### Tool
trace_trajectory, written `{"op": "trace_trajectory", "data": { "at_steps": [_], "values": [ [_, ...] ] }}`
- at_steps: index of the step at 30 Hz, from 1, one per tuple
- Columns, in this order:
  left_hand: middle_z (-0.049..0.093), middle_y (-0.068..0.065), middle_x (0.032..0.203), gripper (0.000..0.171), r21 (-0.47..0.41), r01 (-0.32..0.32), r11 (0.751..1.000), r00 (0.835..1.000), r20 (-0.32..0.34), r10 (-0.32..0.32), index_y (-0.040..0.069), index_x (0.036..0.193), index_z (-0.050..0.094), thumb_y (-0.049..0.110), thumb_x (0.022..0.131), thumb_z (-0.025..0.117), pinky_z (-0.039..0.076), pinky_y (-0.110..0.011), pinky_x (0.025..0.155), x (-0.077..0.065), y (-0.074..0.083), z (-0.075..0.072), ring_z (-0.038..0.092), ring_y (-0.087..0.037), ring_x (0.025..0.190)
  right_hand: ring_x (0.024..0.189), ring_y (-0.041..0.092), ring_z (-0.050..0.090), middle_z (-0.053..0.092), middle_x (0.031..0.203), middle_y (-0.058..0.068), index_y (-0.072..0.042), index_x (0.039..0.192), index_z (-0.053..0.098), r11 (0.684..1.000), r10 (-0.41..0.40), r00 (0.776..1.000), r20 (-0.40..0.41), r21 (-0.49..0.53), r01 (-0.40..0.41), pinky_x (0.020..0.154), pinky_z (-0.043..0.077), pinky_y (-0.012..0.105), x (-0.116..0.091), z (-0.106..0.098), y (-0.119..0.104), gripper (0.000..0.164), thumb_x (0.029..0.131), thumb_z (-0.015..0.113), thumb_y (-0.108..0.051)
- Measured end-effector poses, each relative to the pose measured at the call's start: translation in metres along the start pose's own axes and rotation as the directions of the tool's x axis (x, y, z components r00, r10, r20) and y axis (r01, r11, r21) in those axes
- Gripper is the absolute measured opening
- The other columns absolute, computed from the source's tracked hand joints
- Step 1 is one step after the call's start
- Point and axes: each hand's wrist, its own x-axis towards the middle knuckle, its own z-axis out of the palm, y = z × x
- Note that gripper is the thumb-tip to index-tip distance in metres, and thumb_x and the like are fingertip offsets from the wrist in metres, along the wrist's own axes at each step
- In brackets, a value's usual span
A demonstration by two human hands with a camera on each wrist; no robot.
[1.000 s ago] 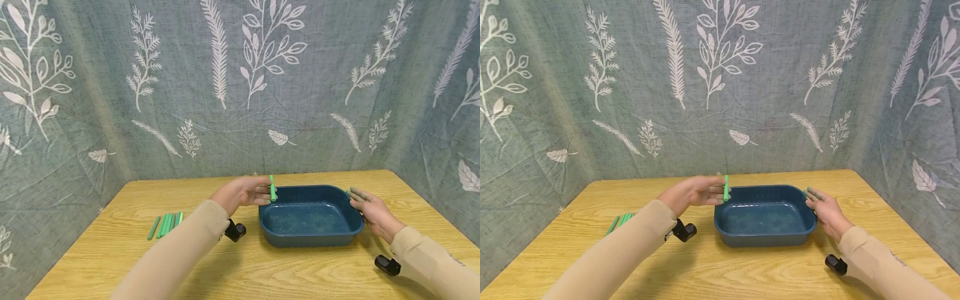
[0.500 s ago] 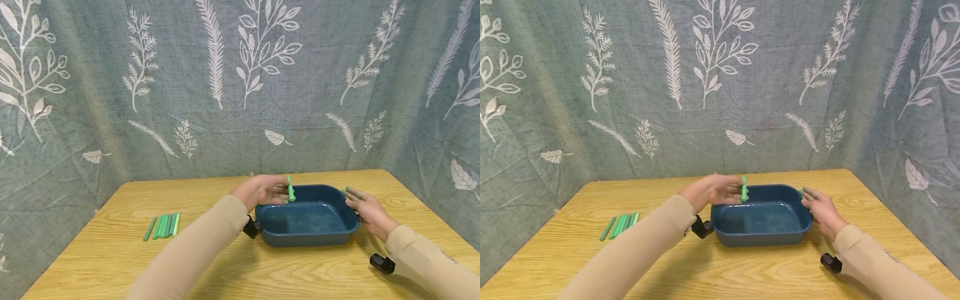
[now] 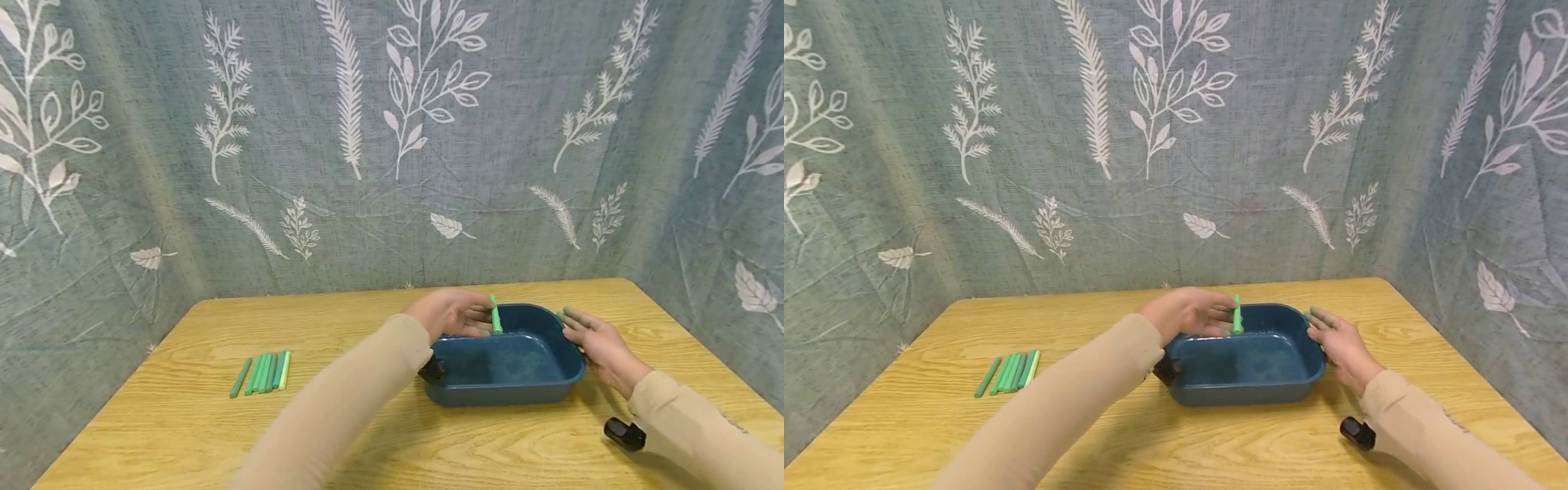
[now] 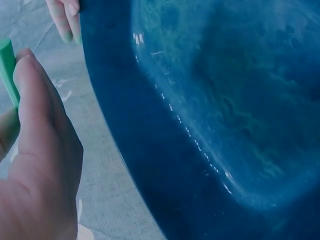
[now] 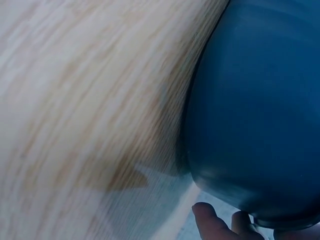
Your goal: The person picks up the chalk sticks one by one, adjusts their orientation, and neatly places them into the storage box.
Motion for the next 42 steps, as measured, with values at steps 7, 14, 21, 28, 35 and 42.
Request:
{"op": "trace_trajectory", "data": {
  "at_steps": [7, 14, 21, 28, 35, 42],
  "values": [
    [0.06, -0.022, 0.119, 0.02, 0.009, 0.01, 1.0, 1.0, -0.014, -0.009, -0.002, 0.117, 0.06, 0.006, 0.099, 0.057, 0.048, -0.042, 0.1, 0.015, -0.001, 0.014, 0.053, -0.038, 0.123, 0.142, 0.048, 0.008, 0.002, 0.158, 0.024, -0.002, 0.154, -0.002, 1.0, -0.009, 1.0, 0.019, -0.002, 0.009, 0.112, 0.026, 0.058, 0.001, -0.001, 0.003, 0.062, 0.106, 0.036, -0.008],
    [0.063, -0.018, 0.093, 0.01, 0.069, 0.027, 0.997, 1.0, 0.008, -0.028, -0.003, 0.101, 0.063, 0.004, 0.098, 0.058, 0.051, -0.041, 0.097, 0.029, -0.006, 0.035, 0.057, -0.039, 0.119, 0.142, 0.047, 0.007, 0.002, 0.158, 0.023, -0.002, 0.155, -0.002, 1.0, 0.0, 1.0, 0.007, 0.003, 0.0, 0.113, 0.022, 0.06, 0.0, -0.005, 0.002, 0.062, 0.106, 0.037, -0.008],
    [0.062, -0.017, 0.087, 0.01, 0.073, 0.105, 0.992, 0.994, 0.008, -0.106, -0.003, 0.095, 0.064, 0.005, 0.098, 0.058, 0.051, -0.038, 0.097, 0.042, -0.006, 0.043, 0.057, -0.036, 0.119, 0.142, 0.047, 0.009, 0.004, 0.158, 0.023, -0.002, 0.154, -0.001, 1.0, 0.0, 1.0, 0.004, 0.02, -0.001, 0.113, 0.023, 0.059, 0.002, -0.006, 0.002, 0.062, 0.106, 0.037, -0.007],
    [0.061, -0.02, 0.092, 0.021, 0.087, 0.146, 0.986, 0.989, 0.005, -0.146, -0.008, 0.116, 0.061, 0.003, 0.098, 0.057, 0.051, -0.038, 0.097, 0.054, -0.012, 0.041, 0.056, -0.036, 0.12, 0.142, 0.044, 0.014, 0.006, 0.158, 0.022, -0.001, 0.154, 0.001, 1.0, -0.001, 1.0, -0.004, 0.012, 0.001, 0.096, 0.047, 0.033, 0.004, -0.004, 0.004, 0.062, 0.105, 0.037, -0.006],
    [0.061, -0.021, 0.091, 0.02, 0.113, 0.166, 0.98, 0.985, 0.022, -0.17, -0.008, 0.115, 0.063, 0.001, 0.098, 0.057, 0.051, -0.037, 0.096, 0.066, -0.024, 0.048, 0.057, -0.037, 0.118, 0.142, 0.044, 0.015, 0.007, 0.158, 0.023, -0.001, 0.155, 0.001, 1.0, 0.008, 1.0, -0.002, 0.018, -0.008, 0.091, 0.048, 0.026, 0.002, -0.003, 0.004, 0.062, 0.105, 0.038, -0.006],
    [0.063, -0.028, 0.1, 0.026, 0.081, 0.225, 0.971, 0.974, -0.009, -0.225, -0.017, 0.119, 0.057, -0.003, 0.096, 0.057, 0.051, -0.038, 0.096, 0.073, -0.032, 0.061, 0.058, -0.039, 0.116, 0.143, 0.045, 0.013, 0.007, 0.158, 0.022, -0.002, 0.155, 0.001, 0.999, 0.007, 1.0, -0.008, 0.044, -0.007, 0.113, 0.028, 0.055, 0.004, -0.003, 0.003, 0.061, 0.105, 0.037, -0.006]
  ]
}}
